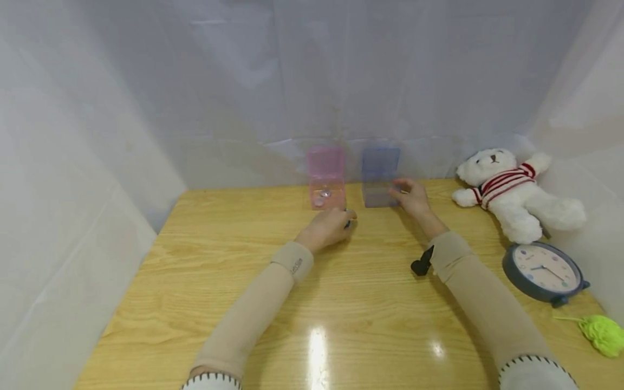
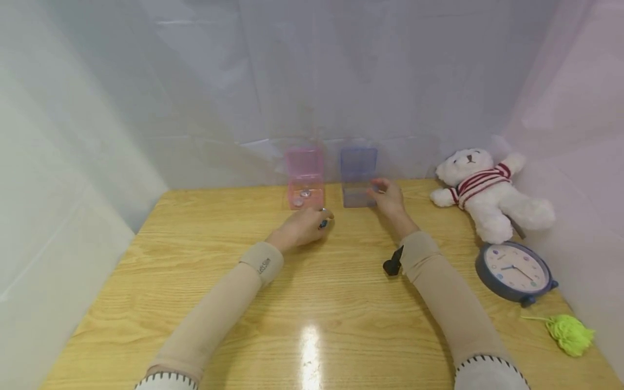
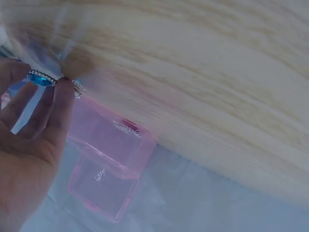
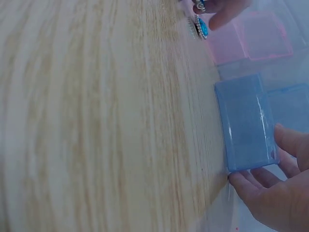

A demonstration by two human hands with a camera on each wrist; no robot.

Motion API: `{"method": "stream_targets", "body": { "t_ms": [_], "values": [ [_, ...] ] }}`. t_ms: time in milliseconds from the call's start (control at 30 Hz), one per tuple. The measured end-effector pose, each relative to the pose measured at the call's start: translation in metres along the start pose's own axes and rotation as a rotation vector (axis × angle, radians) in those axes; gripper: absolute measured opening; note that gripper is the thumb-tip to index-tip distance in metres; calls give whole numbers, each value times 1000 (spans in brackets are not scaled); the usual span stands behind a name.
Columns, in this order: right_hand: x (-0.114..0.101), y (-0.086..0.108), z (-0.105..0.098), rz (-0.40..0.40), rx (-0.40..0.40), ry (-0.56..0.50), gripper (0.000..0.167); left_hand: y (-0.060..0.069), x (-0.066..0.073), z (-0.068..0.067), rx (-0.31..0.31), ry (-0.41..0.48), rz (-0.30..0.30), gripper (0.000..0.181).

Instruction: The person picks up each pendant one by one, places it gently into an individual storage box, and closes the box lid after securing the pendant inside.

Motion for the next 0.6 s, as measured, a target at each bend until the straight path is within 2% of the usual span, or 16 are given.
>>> {"method": "stream_targets", "body": {
  "t_ms": [133,233,400,600],
  "values": [
    [0,1,0,1,6,3,50,0,0,-2,-30,75,-34,35],
    [0,1,-1,-3,10,12,50,1,-1,-5,-20,127,-46,36],
    [0,2,-1,-6,10,18,50,1,0,-9,14,167,-32,35],
    [0,4,0,-1,11,-9,54,-2,2,-15,22,174,-14,31]
  ]
}}
Point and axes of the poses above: each hand's wrist, its own y-axis away from the middle knuckle, its own z-axis out of the palm, x = y × z, the point moved 4 cm from there along -y, towards the middle knuckle
